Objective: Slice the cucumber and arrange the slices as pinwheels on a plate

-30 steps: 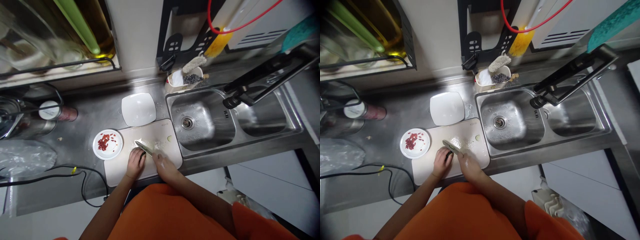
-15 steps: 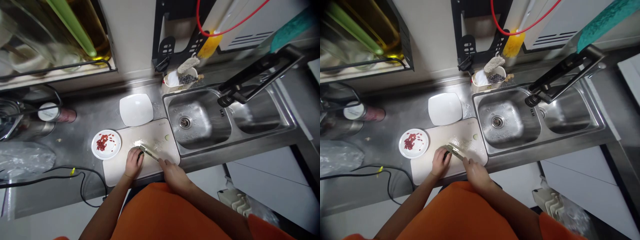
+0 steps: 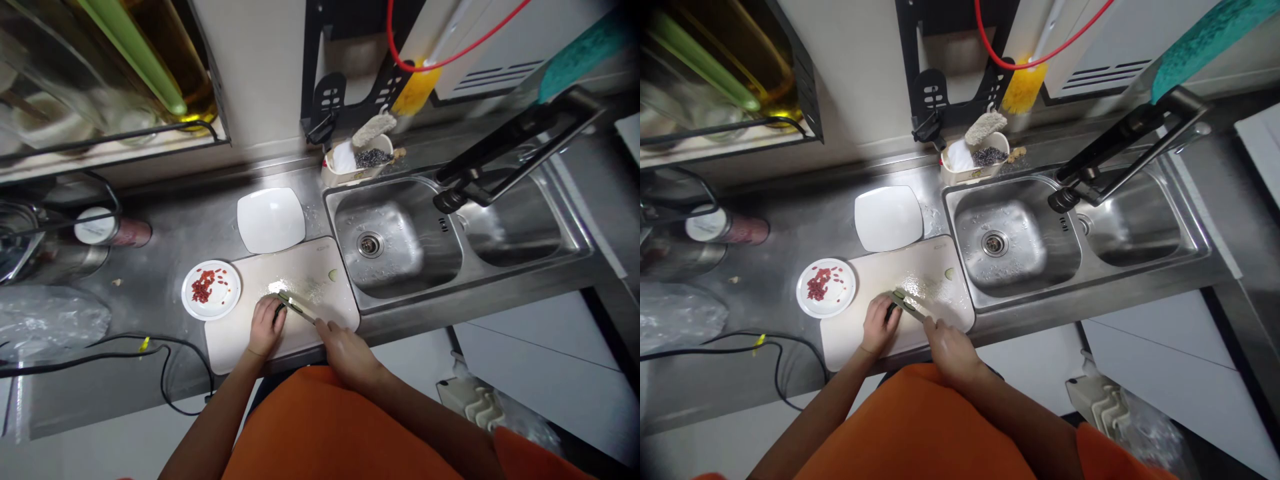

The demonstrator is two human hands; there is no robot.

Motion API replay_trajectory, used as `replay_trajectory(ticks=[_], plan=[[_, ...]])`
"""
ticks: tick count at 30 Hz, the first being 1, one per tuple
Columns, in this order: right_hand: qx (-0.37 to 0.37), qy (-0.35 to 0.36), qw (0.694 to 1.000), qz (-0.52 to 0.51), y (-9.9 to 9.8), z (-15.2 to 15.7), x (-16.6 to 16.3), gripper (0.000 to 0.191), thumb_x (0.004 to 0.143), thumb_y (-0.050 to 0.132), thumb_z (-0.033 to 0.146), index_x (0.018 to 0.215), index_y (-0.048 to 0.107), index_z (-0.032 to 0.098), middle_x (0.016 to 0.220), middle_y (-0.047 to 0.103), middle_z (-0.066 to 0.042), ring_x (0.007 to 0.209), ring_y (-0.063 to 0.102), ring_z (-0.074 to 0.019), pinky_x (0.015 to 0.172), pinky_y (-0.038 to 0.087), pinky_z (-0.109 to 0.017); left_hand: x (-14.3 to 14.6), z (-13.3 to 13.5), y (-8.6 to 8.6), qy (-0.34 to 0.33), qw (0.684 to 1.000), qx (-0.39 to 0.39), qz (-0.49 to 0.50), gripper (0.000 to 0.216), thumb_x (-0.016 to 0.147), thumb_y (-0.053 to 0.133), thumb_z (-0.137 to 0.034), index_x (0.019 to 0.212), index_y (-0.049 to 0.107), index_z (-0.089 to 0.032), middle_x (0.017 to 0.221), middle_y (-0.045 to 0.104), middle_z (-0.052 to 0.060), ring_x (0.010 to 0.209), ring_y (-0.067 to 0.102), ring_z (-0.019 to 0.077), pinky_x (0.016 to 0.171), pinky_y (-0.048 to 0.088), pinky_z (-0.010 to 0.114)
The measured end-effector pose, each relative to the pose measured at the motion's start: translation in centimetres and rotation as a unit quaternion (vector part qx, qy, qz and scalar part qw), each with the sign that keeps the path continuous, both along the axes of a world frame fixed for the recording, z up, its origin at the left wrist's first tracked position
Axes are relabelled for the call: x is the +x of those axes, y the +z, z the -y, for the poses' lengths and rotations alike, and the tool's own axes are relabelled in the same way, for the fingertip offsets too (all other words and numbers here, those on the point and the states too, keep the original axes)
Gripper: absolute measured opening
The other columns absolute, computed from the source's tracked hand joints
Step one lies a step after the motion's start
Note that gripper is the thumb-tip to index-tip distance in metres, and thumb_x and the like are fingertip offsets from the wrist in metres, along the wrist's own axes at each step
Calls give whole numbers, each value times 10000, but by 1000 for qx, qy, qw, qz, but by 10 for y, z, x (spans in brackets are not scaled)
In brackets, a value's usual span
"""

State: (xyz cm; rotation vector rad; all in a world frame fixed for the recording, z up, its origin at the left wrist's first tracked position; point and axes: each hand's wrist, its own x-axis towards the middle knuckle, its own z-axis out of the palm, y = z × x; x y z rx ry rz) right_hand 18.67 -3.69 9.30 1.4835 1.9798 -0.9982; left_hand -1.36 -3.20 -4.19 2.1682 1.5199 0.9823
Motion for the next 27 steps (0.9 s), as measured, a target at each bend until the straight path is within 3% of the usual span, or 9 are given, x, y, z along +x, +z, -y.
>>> replay_trajectory(ticks=[27], plan=[[22, 12, 1000, -4, -4, -21, -18, 367, 886, 270, 43, 1178, 473, 132, 964, 616, -116, 821, 611, -194, 645, 421, -261, 1, 1, 1, 11, 999, -35, 16, 219, 841, 530, -176, 1056, 572, -169, 1015, 627, 103, 1039, 562, 214, 934, 462, 415]])
